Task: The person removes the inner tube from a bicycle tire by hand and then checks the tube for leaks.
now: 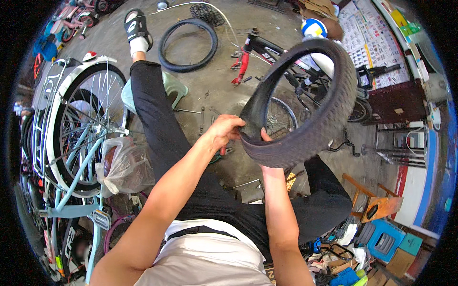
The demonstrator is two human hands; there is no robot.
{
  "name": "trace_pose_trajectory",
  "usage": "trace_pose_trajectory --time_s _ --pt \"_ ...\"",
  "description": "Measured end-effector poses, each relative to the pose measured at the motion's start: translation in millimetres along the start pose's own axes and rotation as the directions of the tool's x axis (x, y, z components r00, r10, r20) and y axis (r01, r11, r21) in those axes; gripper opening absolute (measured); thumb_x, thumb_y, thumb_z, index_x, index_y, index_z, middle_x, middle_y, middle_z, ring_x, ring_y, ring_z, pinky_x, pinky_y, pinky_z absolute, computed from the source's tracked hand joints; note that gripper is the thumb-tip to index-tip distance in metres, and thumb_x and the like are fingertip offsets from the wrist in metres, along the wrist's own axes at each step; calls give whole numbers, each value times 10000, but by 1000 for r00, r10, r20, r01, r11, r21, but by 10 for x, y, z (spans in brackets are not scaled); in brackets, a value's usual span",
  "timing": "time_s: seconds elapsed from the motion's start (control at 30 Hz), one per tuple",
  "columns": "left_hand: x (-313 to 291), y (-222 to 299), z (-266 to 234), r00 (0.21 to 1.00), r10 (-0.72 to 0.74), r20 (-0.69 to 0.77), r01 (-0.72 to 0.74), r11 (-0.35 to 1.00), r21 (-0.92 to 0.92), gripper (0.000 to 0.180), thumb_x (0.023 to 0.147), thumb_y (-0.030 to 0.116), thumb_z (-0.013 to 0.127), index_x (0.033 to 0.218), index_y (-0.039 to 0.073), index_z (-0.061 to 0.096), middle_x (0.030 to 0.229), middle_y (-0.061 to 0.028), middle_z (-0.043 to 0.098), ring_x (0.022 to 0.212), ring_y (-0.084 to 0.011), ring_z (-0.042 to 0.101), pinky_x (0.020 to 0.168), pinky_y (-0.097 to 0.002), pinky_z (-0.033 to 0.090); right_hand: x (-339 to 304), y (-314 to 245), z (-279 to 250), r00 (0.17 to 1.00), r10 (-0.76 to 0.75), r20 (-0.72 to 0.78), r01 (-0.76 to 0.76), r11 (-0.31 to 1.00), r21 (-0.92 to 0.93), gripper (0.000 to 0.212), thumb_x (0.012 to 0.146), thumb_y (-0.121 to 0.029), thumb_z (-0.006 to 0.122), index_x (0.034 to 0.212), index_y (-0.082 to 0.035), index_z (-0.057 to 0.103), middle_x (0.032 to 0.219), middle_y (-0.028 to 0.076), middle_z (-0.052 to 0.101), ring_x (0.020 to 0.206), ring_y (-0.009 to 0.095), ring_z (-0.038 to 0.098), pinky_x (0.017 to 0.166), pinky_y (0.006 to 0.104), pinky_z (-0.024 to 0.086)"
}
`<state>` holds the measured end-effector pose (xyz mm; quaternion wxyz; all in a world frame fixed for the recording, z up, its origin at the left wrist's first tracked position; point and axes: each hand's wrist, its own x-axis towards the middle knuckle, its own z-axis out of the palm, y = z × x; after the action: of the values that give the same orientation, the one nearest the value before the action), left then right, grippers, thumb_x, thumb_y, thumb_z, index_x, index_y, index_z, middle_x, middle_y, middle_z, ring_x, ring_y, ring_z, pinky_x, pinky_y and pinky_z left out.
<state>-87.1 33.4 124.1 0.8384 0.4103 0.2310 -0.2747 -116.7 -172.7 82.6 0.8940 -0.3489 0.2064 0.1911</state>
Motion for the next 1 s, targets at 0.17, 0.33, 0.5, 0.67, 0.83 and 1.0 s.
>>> trace_pose_trajectory --time_s 0.17,0.33,0.5,0.67,0.83,1.0 --pt "32 -158 -23 999 30 -36 -34 992 -118 77 915 62 664 939 -5 692 942 -88 724 810 -212 702 774 -387 585 -75 -93 247 996 45 70 -48 998 43 422 1032 -264 624 1344 19 602 1297 160 681 1149 267 665 1034 403 527" --pt "-79 -127 14 996 29 -81 -30 1000 -8 94 913 65 652 952 -14 686 937 -98 722 811 -229 708 776 -387 591 -184 -147 343 973 193 126 -199 979 36 453 1034 -306 627 1363 4 606 1307 127 685 1171 237 663 1048 392 518" --pt "-293 -109 78 996 21 -81 -15 997 75 164 906 91 654 986 -52 666 924 -121 723 767 -252 712 765 -425 603 -193 -320 474 975 219 -32 -219 936 -276 434 1045 -340 606 1297 12 645 1223 119 718 1050 209 704 948 351 550" --pt "-700 -152 346 993 -117 -13 118 973 196 302 954 247 663 1006 -51 663 908 -131 714 750 -235 710 655 -388 620 243 -514 344 990 -1 -139 -97 714 -694 436 1048 -383 584 1101 33 706 950 97 743 753 180 689 727 333 545" --pt "-704 -75 353 984 -174 -30 162 817 554 722 944 570 652 1083 -138 620 937 -186 709 747 -258 730 578 -425 633 400 -364 -42 963 -266 -30 17 174 -985 422 990 -313 649 920 96 726 777 134 733 710 206 670 700 396 514" --pt "-72 34 409 967 196 -162 44 497 867 853 822 678 716 1042 -143 648 894 -240 718 713 -315 744 577 -446 594 349 -130 -159 960 -277 -39 -46 -21 -999 345 979 -247 636 968 84 734 827 165 750 788 211 699 742 396 518"
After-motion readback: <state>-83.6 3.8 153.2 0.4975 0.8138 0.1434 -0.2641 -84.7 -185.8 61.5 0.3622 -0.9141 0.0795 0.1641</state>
